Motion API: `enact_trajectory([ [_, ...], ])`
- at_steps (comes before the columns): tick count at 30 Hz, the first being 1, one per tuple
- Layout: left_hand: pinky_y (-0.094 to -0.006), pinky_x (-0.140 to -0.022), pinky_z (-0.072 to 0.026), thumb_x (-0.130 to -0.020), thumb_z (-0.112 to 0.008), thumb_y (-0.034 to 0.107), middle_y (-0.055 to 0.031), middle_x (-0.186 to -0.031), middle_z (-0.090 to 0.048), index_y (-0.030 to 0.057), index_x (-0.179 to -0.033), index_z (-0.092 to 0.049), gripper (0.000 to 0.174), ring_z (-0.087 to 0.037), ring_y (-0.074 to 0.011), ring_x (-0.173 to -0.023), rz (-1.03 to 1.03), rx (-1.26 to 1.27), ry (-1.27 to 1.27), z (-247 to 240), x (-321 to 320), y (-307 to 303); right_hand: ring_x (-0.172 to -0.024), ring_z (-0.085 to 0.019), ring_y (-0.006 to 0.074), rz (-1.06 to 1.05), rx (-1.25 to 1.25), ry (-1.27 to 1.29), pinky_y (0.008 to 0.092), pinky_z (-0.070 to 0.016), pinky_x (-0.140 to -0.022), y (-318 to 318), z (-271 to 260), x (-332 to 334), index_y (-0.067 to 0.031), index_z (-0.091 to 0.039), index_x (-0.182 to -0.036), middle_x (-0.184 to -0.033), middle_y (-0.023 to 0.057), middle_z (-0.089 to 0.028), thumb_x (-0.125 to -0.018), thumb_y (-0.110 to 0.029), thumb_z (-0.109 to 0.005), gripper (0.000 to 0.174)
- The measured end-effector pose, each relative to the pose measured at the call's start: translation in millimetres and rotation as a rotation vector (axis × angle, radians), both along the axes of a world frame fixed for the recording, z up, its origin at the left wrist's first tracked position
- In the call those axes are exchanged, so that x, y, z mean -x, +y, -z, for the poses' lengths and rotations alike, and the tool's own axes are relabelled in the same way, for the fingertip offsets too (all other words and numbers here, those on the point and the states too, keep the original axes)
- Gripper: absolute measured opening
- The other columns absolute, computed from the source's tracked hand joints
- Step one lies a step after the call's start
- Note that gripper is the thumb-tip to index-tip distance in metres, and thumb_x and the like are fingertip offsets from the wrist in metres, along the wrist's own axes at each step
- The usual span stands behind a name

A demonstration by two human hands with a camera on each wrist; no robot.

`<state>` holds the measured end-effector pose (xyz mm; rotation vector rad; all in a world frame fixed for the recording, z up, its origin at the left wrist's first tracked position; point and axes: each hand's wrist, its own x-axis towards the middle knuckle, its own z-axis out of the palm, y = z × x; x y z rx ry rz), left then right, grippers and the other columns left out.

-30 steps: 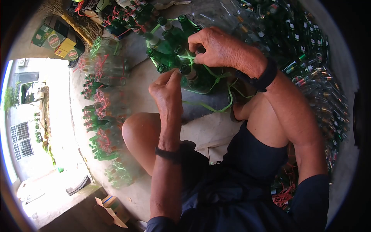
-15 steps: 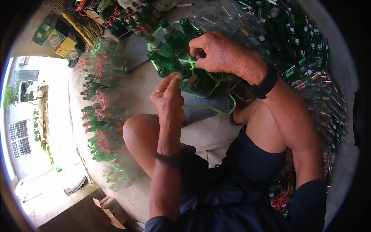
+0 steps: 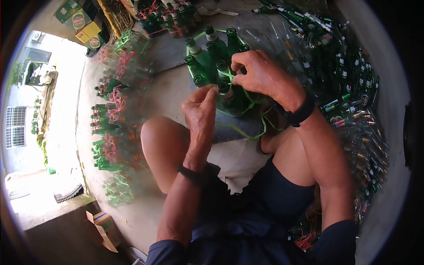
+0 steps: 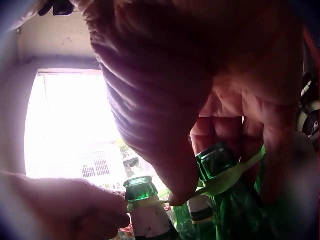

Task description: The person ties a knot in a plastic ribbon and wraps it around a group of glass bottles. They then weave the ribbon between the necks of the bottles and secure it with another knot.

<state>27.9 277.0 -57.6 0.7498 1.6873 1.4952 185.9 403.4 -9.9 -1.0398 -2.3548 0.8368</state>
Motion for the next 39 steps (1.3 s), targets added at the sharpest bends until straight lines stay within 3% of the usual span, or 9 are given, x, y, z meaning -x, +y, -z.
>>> enact_trajectory([
  [2,-0.0201,-0.05,-0.028,-0.094,-0.075,0.016,0.0063,-0.077,-0.062,-0.0003,-0.11,-0.077,0.023,-0.04,-0.0003,-0.057,-0.036,-0.092,-0.072,5.2,-5.9,-3.8,-0.079,-0.069,0.0336,-0.001,-0.011,-0.001,0.0415,-0.0527,-0.073,-1.3,1.0,0.2,0.0015,-0.067,-0.092,-0.083,0.0169,-0.07,-0.075,-0.01,-0.08,0.024],
  [14,-0.0197,-0.058,-0.0334,-0.098,-0.072,0.015,0.0062,-0.081,-0.063,0.0024,-0.111,-0.074,0.018,-0.046,-0.0007,-0.068,-0.102,-0.182,-0.108,-1.2,-23.0,-22.9,-0.083,-0.07,0.0284,-0.034,-0.004,-0.064,0.04,-0.0525,-0.074,-0.8,-7.9,-3.7,0.002,-0.066,-0.094,-0.086,0.0152,-0.071,-0.077,-0.008,-0.08,0.024],
  [16,-0.019,-0.054,-0.0324,-0.097,-0.073,0.014,0.0067,-0.079,-0.062,0.0021,-0.11,-0.074,0.017,-0.045,0.0,-0.064,-0.125,-0.14,-0.148,0.5,-23.6,-24.3,-0.084,-0.07,0.0274,-0.037,-0.001,-0.081,0.0395,-0.0527,-0.075,-0.5,-9.4,-3.7,0.0021,-0.067,-0.095,-0.085,0.0149,-0.071,-0.077,-0.008,-0.08,0.025],
  [18,-0.0186,-0.052,-0.0316,-0.096,-0.073,0.014,0.0072,-0.078,-0.062,0.0021,-0.109,-0.074,0.018,-0.044,0.0004,-0.061,-0.136,-0.122,-0.226,2.8,-23.4,-23.9,-0.083,-0.068,0.0385,-0.071,-0.023,-0.016,0.0435,-0.0532,-0.075,-0.5,-8.8,-4.6,-0.0006,-0.068,-0.095,-0.086,0.0189,-0.069,-0.078,-0.015,-0.078,0.024],
  [22,-0.0181,-0.047,-0.0287,-0.095,-0.074,0.016,0.0089,-0.074,-0.059,0.0022,-0.108,-0.074,0.019,-0.04,0.0012,-0.054,-0.144,-0.089,-0.325,2.3,-23.1,-26.5,-0.082,-0.068,0.036,-0.107,-0.046,-0.007,0.0424,-0.0531,-0.075,0.3,-9.3,-5.3,-0.0008,-0.068,-0.096,-0.087,0.0173,-0.069,-0.079,-0.013,-0.079,0.023],
  [32,-0.0176,-0.049,-0.0269,-0.096,-0.073,0.018,0.0091,-0.077,-0.06,0.0009,-0.108,-0.074,0.022,-0.039,0.0012,-0.057,-0.067,-0.035,-0.375,12.1,-12.3,-20.4,-0.084,-0.068,0.0323,-0.189,-0.094,-0.023,0.0405,-0.053,-0.075,1.3,-21.7,-8.8,0.0004,-0.068,-0.101,-0.093,0.0163,-0.07,-0.083,-0.009,-0.075,0.021],
  [35,-0.0179,-0.051,-0.0286,-0.095,-0.073,0.018,0.0081,-0.079,-0.062,0.0008,-0.108,-0.074,0.021,-0.041,0.0009,-0.059,-0.018,-0.058,-0.374,13.3,-9.5,-16.5,-0.085,-0.068,0.0322,-0.113,-0.12,-0.011,0.0398,-0.0536,-0.075,-2.4,-29.1,-6.7,0.0,-0.069,-0.102,-0.094,0.016,-0.07,-0.087,-0.008,-0.071,0.017],
  [37,-0.0213,-0.068,-0.0464,-0.095,-0.071,0.012,-0.0007,-0.091,-0.071,-0.0059,-0.108,-0.073,0.022,-0.06,-0.0053,-0.079,-0.017,-0.027,-0.331,13.2,-7.9,-14.5,-0.085,-0.069,0.0321,-0.057,-0.108,0.031,0.0392,-0.054,-0.075,-4.2,-33.2,-2.4,-0.0002,-0.069,-0.102,-0.094,0.0155,-0.07,-0.089,-0.007,-0.069,0.015],
  [39,-0.0215,-0.067,-0.0461,-0.095,-0.071,0.012,-0.0006,-0.089,-0.071,-0.0059,-0.107,-0.074,0.021,-0.059,-0.0053,-0.078,-0.024,-0.035,-0.321,15.4,-6.5,-12.2,-0.083,-0.067,0.0221,-0.129,-0.103,0.085,0.0314,-0.0528,-0.073,-4.1,-37.8,1.4,0.0006,-0.069,-0.105,-0.094,0.0113,-0.069,-0.091,0.001,-0.065,0.014],
])
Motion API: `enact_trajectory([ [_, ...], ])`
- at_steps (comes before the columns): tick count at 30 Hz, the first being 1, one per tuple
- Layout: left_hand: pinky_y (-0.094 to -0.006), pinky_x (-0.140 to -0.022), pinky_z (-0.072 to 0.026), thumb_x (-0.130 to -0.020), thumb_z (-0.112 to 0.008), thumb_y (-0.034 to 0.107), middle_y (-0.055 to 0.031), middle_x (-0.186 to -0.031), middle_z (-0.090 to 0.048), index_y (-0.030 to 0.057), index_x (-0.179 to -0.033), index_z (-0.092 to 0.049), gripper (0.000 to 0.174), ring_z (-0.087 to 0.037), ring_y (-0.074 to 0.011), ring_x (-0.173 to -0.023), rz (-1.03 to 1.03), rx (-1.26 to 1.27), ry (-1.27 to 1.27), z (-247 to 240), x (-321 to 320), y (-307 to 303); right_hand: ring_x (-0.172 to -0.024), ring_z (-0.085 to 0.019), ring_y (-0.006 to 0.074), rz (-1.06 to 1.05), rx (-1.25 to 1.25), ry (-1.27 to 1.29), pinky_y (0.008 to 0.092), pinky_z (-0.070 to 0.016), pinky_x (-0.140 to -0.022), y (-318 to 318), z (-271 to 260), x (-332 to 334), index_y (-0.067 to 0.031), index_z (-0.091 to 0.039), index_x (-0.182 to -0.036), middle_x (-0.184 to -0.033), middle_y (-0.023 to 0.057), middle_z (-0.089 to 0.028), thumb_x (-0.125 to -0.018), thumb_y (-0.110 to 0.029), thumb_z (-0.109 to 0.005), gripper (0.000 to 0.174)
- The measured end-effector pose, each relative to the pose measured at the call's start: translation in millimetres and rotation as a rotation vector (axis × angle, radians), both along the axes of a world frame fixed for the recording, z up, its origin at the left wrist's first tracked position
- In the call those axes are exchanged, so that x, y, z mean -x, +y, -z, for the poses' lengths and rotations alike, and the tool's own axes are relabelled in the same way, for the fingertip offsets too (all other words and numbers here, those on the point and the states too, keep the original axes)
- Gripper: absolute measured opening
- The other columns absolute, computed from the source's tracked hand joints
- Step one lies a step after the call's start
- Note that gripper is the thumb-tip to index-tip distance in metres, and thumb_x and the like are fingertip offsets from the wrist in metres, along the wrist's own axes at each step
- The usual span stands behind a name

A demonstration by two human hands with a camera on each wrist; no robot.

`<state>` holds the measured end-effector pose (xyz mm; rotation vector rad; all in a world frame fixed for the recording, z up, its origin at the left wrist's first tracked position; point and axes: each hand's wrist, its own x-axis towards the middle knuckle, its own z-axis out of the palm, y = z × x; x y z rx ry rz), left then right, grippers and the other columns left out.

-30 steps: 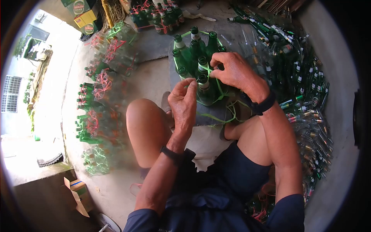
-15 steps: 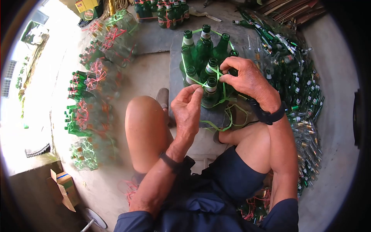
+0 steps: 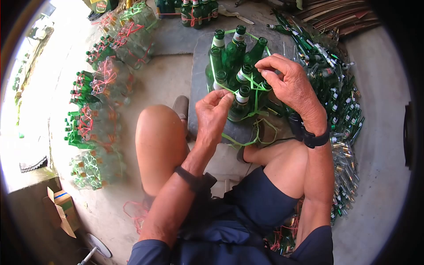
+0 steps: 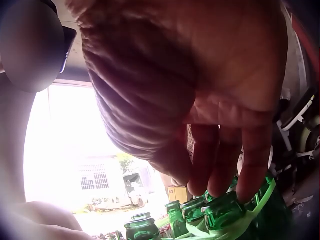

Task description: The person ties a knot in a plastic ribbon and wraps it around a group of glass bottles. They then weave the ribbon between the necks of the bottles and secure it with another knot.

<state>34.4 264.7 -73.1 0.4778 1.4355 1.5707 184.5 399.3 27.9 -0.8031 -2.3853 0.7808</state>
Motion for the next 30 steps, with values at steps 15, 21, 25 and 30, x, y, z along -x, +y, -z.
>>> enact_trajectory([
  [15,-0.0225,-0.054,-0.0359,-0.09,-0.072,0.017,0.0066,-0.072,-0.061,-0.0024,-0.086,-0.077,0.021,-0.048,-0.002,-0.063,-0.069,0.118,0.147,-1.9,-2.0,9.6,-0.092,-0.068,0.0409,-0.257,-0.14,-0.344,0.0477,-0.054,-0.08,0.6,-7.3,36.9,-0.0057,-0.074,-0.097,-0.094,0.0193,-0.071,-0.083,-0.002,-0.06,0.02],
  [21,-0.025,-0.05,-0.0328,-0.092,-0.073,0.024,0.0079,-0.064,-0.055,-0.0031,-0.073,-0.072,0.033,-0.044,-0.0021,-0.059,-0.085,0.093,0.213,8.6,-3.3,13.9,-0.078,-0.07,0.0373,-0.437,-0.022,-0.561,0.0458,-0.0543,-0.068,12.8,-2.0,54.3,-0.0039,-0.073,-0.098,-0.081,0.0204,-0.069,-0.078,-0.001,-0.06,0.024],
  [25,-0.0261,-0.049,-0.0325,-0.093,-0.074,0.029,0.0077,-0.063,-0.053,-0.003,-0.068,-0.069,0.041,-0.043,-0.0024,-0.059,-0.105,0.115,0.236,12.4,-2.4,15.1,-0.065,-0.068,0.0266,-0.356,0.391,-0.72,0.0394,-0.0514,-0.056,15.9,-18.7,63.8,-0.0032,-0.073,-0.098,-0.074,0.0149,-0.065,-0.077,0.003,-0.056,0.028],
  [30,-0.0277,-0.048,-0.0324,-0.093,-0.074,0.029,0.0071,-0.061,-0.05,-0.0036,-0.066,-0.065,0.043,-0.042,-0.0033,-0.059,-0.112,0.108,0.258,13.2,-2.9,16.0,-0.065,-0.065,0.0183,-0.322,0.471,-0.859,0.034,-0.0532,-0.055,14.3,-33.0,72.8,-0.0026,-0.073,-0.111,-0.088,0.0112,-0.068,-0.076,0.01,-0.05,0.043],
])
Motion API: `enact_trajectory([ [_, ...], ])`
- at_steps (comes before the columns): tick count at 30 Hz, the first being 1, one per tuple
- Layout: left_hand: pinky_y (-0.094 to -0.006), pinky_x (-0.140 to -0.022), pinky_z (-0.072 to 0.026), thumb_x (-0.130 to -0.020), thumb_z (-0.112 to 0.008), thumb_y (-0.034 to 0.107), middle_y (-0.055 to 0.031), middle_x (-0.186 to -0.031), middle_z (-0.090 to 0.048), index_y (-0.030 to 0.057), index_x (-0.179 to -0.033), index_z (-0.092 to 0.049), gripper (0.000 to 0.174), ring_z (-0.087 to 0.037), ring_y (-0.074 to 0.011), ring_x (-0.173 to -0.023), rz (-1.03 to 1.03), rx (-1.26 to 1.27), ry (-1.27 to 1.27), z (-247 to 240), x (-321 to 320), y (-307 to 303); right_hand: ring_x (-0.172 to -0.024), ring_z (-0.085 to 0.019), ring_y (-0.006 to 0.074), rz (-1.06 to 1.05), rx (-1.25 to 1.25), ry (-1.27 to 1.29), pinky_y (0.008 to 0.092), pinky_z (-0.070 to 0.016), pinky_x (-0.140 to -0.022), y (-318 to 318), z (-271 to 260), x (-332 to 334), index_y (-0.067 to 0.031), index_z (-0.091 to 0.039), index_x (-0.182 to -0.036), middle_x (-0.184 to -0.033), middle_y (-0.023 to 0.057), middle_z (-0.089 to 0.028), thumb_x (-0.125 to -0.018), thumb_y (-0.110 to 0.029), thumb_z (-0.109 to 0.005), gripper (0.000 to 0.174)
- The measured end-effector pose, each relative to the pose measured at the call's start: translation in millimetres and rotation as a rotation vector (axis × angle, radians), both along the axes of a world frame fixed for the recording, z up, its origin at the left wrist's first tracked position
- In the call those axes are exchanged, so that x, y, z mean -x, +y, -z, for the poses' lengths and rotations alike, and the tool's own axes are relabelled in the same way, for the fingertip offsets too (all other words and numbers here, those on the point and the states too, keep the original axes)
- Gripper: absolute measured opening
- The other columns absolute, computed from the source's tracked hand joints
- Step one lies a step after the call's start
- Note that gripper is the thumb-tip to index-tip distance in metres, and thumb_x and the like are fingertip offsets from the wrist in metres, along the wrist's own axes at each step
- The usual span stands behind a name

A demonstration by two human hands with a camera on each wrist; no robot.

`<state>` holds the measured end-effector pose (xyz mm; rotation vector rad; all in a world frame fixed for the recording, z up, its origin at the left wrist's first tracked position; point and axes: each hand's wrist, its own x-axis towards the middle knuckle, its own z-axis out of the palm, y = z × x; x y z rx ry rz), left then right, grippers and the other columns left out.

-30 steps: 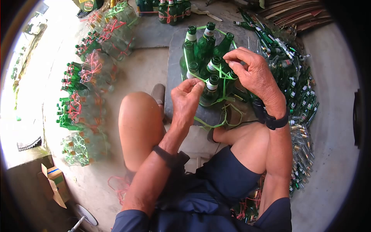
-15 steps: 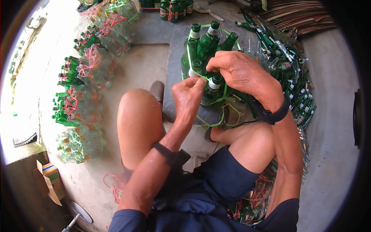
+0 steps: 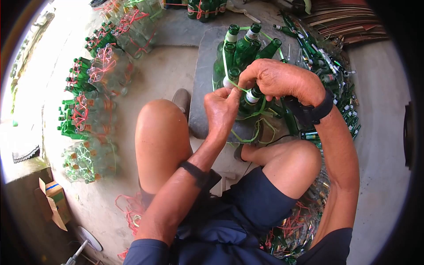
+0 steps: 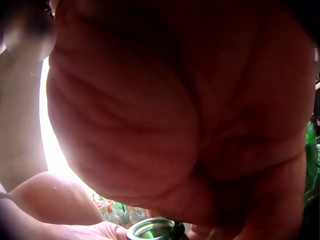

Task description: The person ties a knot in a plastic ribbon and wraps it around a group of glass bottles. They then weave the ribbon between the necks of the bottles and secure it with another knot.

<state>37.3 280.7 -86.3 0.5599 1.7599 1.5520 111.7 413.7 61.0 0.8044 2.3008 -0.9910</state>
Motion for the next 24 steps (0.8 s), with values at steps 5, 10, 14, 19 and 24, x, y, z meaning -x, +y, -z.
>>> enact_trajectory([
  [5,-0.0298,-0.049,-0.0332,-0.092,-0.072,0.03,0.0062,-0.06,-0.049,-0.0051,-0.064,-0.062,0.046,-0.042,-0.0047,-0.059,0.01,-0.018,0.015,-1.9,0.0,-1.3,-0.074,-0.069,0.0286,-0.224,-0.18,0.074,0.0389,-0.0549,-0.063,7.8,18.5,-4.2,-0.0042,-0.073,-0.105,-0.09,0.0148,-0.071,-0.079,0.007,-0.056,0.034],
  [10,-0.031,-0.05,-0.034,-0.091,-0.07,0.028,0.005,-0.06,-0.05,-0.0057,-0.063,-0.06,0.045,-0.043,-0.0059,-0.06,0.003,0.0,0.007,-4.7,-1.7,-0.2,-0.091,-0.07,0.0393,-0.375,-0.456,0.123,0.0462,-0.0553,-0.075,-7.5,11.3,-4.0,-0.0047,-0.071,-0.095,-0.09,0.0178,-0.07,-0.078,0.002,-0.064,0.02],
  [14,-0.0307,-0.05,-0.0337,-0.091,-0.07,0.027,0.0049,-0.061,-0.05,-0.0051,-0.063,-0.06,0.044,-0.043,-0.0058,-0.06,0.009,0.005,-0.017,-5.1,-0.4,0.3,-0.093,-0.07,0.0387,-0.457,-0.613,0.107,0.0489,-0.0555,-0.077,-12.9,9.0,-2.5,-0.0049,-0.07,-0.091,-0.088,0.016,-0.07,-0.076,0.001,-0.068,0.016],
  [19,-0.0302,-0.049,-0.0325,-0.09,-0.07,0.026,0.0049,-0.062,-0.05,-0.0039,-0.062,-0.06,0.042,-0.042,-0.0057,-0.06,0.013,-0.015,-0.06,-8.9,-0.9,-1.0,-0.092,-0.07,0.0374,-0.528,-0.695,0.079,0.0492,-0.0553,-0.077,-17.2,6.4,-4.0,-0.004,-0.069,-0.091,-0.088,0.0148,-0.069,-0.075,0.002,-0.069,0.017],
  [24,-0.0295,-0.049,-0.0317,-0.09,-0.07,0.025,0.0053,-0.061,-0.049,-0.0031,-0.061,-0.058,0.042,-0.042,-0.0054,-0.059,0.015,-0.025,-0.07,-10.3,-1.7,-1.8,-0.092,-0.068,0.0366,-0.486,-0.691,0.514,0.0474,-0.0539,-0.079,-13.5,12.0,-23.9,-0.0031,-0.068,-0.096,-0.092,0.0143,-0.066,-0.076,0.006,-0.066,0.022],
])
